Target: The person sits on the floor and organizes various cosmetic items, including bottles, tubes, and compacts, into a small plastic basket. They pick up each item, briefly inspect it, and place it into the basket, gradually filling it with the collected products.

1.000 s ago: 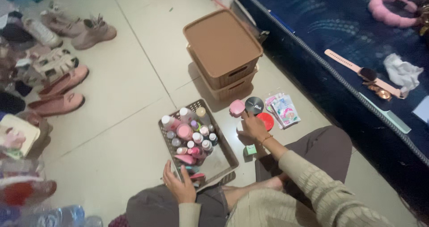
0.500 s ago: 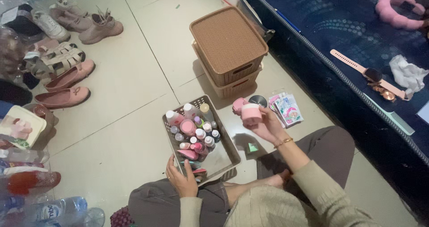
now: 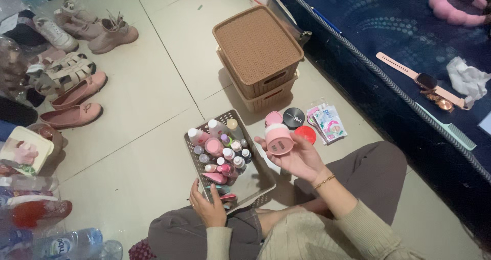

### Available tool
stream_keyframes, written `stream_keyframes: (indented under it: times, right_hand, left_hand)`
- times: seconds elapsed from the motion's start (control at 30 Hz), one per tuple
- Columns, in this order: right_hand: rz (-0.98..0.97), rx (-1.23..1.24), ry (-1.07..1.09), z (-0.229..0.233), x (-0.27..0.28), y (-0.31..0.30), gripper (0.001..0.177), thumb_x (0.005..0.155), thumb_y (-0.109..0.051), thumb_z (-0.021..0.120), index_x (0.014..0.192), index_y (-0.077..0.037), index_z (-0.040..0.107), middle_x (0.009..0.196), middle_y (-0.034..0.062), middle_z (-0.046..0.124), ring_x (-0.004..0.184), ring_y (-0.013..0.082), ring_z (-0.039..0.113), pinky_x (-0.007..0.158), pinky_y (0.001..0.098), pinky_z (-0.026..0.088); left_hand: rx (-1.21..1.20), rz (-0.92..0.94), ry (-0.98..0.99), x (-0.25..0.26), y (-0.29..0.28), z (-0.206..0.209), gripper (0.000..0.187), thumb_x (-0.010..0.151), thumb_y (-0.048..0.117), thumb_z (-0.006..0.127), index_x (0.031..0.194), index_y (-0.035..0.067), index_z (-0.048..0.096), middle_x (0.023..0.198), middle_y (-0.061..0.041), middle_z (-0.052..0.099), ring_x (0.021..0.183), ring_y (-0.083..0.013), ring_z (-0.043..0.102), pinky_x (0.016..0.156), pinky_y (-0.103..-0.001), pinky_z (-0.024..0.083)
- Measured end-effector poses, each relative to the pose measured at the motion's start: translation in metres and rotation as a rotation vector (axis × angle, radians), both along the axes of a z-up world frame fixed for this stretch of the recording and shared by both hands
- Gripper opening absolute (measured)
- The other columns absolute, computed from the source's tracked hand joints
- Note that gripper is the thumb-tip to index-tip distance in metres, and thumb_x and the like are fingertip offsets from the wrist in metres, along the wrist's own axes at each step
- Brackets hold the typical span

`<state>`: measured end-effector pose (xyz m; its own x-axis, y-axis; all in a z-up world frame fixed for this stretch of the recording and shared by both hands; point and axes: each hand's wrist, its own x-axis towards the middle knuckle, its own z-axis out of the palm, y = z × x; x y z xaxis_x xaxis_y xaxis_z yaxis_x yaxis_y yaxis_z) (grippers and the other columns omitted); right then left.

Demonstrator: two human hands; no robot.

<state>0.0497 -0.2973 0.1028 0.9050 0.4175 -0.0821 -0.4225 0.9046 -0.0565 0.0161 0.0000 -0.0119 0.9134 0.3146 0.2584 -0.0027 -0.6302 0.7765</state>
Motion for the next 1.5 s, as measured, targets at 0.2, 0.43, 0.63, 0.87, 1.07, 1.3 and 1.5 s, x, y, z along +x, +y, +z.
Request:
stream_keyframes:
  times: [0.2,0.43,0.63,0.87,1.07,1.3,1.5]
  right_hand:
    - [-0.186,-0.780,-0.312,0.023,-0.023,0.011,0.086,0.076,-0.019,0.091,0.147,0.002,0.047,0.135,0.0175,0.060,0.124,0.0270,0.059,0.108,0.0402,0.048]
    - [-0.323,-1.069,-0.517,0.048,-0.040,0.019,0.083,0.070,-0.006,0.093,0.142,-0.004,0.051,0.135,0.0063,0.056,0.129,0.0160,0.055,0.113,0.0339,0.044]
    - [-0.465,-1.063,-0.715,0.057,-0.041,0.027,0.082,0.071,0.004,0.091,0.143,-0.007,0.053,0.141,0.0099,0.051,0.139,0.0230,0.052,0.121,0.0380,0.041]
    - [-0.445,-1.247,-0.769,0.072,-0.046,0.025,0.079,0.070,0.006,0.089,0.141,-0.008,0.056,0.139,0.0110,0.051,0.136,0.0249,0.053,0.117,0.0398,0.043]
    - [-0.492,-1.367,-0.717,0.079,-0.051,0.033,0.076,0.070,0.004,0.088,0.135,-0.012,0.052,0.138,0.0110,0.052,0.133,0.0246,0.054,0.116,0.0384,0.043]
    - [-0.547,-1.326,-0.768,0.079,-0.052,0.035,0.068,0.080,0.010,0.075,0.136,-0.017,0.048,0.157,0.0119,0.035,0.139,0.0239,0.052,0.102,0.0350,0.058]
    - [-0.455,-1.235,-0.542,0.074,-0.048,0.036,0.070,0.086,0.011,0.072,0.142,-0.013,0.039,0.158,0.0159,0.035,0.139,0.0231,0.045,0.112,0.0374,0.046]
  left_hand:
    - [-0.010,0.001,0.004,-0.001,0.000,0.003,0.057,0.097,0.029,0.063,0.143,0.000,0.048,0.140,-0.021,0.054,0.133,-0.0380,0.047,0.112,-0.050,0.034]
    - [-0.020,0.010,0.055,0.001,-0.002,0.008,0.058,0.096,0.030,0.062,0.143,-0.001,0.047,0.141,-0.023,0.052,0.134,-0.0396,0.045,0.111,-0.050,0.034]
    - [-0.001,0.003,0.034,-0.001,-0.003,0.009,0.058,0.097,0.030,0.062,0.144,0.000,0.047,0.142,-0.021,0.053,0.135,-0.0382,0.046,0.113,-0.051,0.033]
    - [-0.005,-0.005,0.055,-0.001,-0.002,0.009,0.057,0.098,0.029,0.061,0.145,-0.001,0.046,0.143,-0.022,0.051,0.135,-0.0389,0.044,0.112,-0.051,0.033]
    - [-0.003,0.000,0.020,-0.001,-0.003,0.009,0.057,0.097,0.031,0.062,0.144,0.001,0.047,0.142,-0.020,0.053,0.135,-0.0375,0.046,0.113,-0.050,0.034]
    - [-0.007,-0.003,0.040,-0.002,-0.003,0.010,0.057,0.098,0.030,0.061,0.144,0.000,0.047,0.141,-0.021,0.053,0.134,-0.0389,0.046,0.112,-0.051,0.034]
    - [-0.004,-0.009,0.014,-0.001,-0.003,0.010,0.057,0.098,0.031,0.061,0.144,0.000,0.047,0.142,-0.021,0.053,0.134,-0.0385,0.046,0.112,-0.050,0.034]
